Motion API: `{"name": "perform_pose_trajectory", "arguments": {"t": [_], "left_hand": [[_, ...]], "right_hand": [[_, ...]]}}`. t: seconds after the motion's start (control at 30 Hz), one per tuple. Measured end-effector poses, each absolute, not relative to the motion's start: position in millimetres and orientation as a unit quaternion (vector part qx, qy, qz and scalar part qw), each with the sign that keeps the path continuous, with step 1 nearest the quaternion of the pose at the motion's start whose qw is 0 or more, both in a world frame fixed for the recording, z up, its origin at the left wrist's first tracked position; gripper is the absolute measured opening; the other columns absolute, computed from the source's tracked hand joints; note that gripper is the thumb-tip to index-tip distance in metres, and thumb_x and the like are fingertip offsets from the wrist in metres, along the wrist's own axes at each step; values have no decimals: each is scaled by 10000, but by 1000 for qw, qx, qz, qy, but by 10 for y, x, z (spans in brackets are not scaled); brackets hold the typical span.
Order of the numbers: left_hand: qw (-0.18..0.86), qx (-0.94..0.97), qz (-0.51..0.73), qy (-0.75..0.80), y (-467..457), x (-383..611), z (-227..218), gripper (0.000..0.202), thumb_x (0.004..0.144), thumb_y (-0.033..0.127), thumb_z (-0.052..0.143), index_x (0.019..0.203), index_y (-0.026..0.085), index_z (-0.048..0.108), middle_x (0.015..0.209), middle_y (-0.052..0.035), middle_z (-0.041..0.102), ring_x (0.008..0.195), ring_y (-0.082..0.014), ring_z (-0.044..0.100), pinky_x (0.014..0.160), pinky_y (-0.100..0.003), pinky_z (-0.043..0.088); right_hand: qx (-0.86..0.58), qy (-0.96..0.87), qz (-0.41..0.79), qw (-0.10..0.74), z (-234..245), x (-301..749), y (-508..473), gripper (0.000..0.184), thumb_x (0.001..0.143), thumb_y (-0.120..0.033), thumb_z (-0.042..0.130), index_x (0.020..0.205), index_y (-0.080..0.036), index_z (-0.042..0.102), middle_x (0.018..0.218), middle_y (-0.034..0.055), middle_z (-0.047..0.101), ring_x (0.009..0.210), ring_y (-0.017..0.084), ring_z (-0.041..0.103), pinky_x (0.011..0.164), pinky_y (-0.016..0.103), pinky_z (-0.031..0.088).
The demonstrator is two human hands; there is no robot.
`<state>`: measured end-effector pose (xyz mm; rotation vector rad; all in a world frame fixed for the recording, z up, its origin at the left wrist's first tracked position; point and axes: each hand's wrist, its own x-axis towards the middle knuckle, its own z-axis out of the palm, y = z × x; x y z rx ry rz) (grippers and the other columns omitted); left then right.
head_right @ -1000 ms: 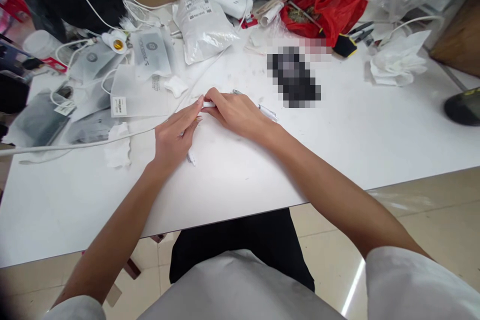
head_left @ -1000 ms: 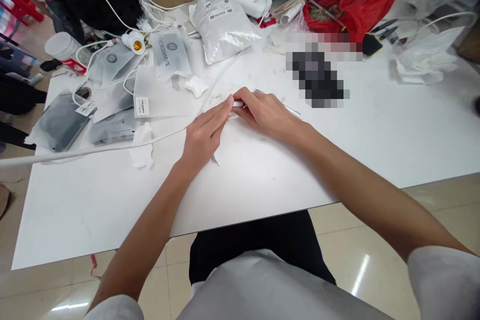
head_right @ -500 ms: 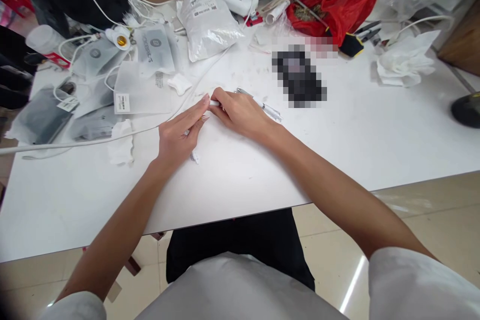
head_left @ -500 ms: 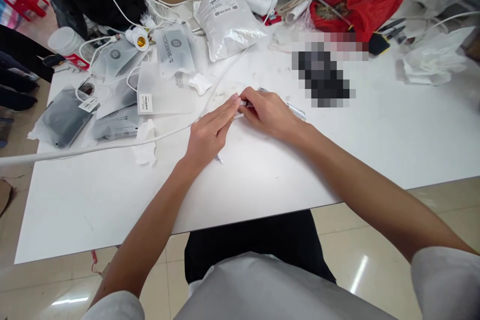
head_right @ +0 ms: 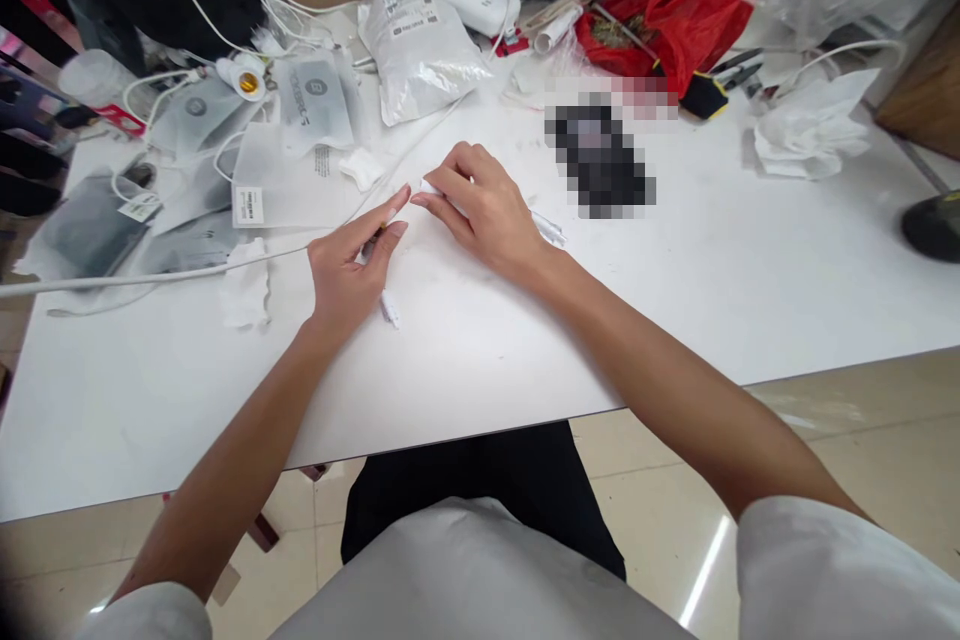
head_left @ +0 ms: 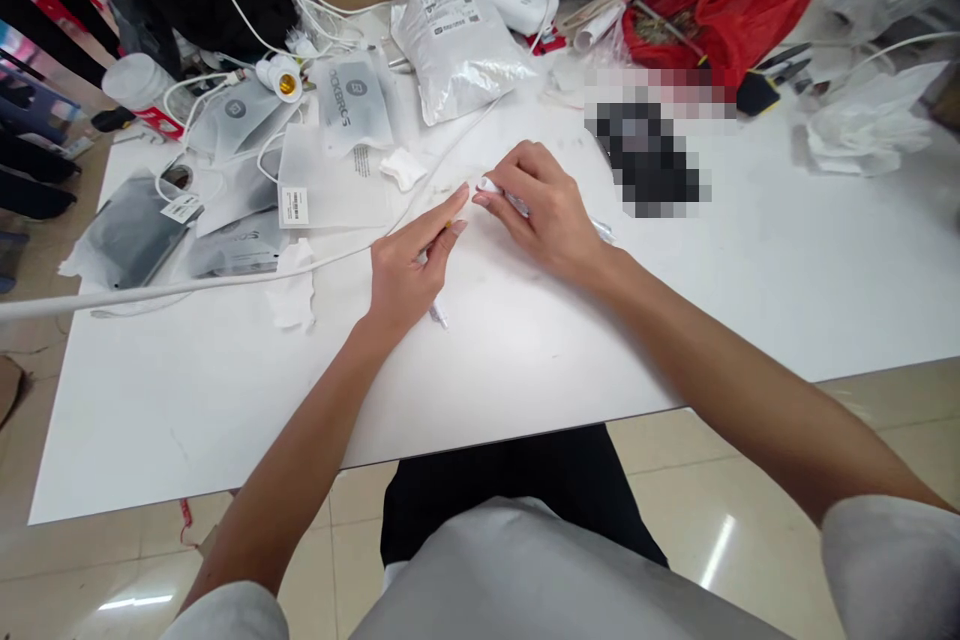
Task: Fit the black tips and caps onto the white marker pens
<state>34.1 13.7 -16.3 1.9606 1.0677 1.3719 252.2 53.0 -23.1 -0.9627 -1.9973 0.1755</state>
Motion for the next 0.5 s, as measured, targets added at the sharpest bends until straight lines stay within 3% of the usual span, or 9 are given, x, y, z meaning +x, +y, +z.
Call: {"name": "perform_pose_trajectory", "arguments": {"t": [0.1, 0.2, 0.33, 0.5], "left_hand": [[331, 668, 529, 406, 99, 387, -106, 322, 1030, 444, 740, 1300, 283, 813, 1315, -63, 813, 1189, -293, 801, 928, -398, 682], [410, 617, 535, 406, 81, 433, -39, 360, 993, 492, 778, 1281, 279, 817, 1338, -76, 801, 1205, -326, 792, 752, -362, 686], [484, 584, 503, 414, 116, 428, 10, 381, 931, 507, 840, 1223, 262, 842, 1259, -79, 827, 1019, -278, 820, 540, -291, 609], [530, 557, 482, 420, 171, 383, -2, 402, 901, 526, 856, 1188, 244, 848, 1173, -75, 846, 918, -220, 808, 554, -274, 626]], "right_hand": [[-369, -796, 84, 472, -212, 2553, 523, 394, 1088, -615, 540, 1213, -276, 698, 1090, 85, 651, 951, 246, 666, 872, 469, 629], [-339, -802, 74, 487, -204, 2539, 487, 408, 1088, -611, 558, 1281, -275, 689, 1117, 74, 658, 991, 243, 699, 881, 474, 656], [-303, -811, 44, 499, -201, 2476, 442, 396, 1115, -569, 534, 1317, -260, 675, 1122, 66, 666, 1020, 236, 723, 885, 465, 665], [-277, -827, 39, 487, -186, 2448, 411, 344, 1130, -518, 526, 1296, -262, 685, 1111, 65, 680, 984, 210, 718, 847, 416, 655]]}}
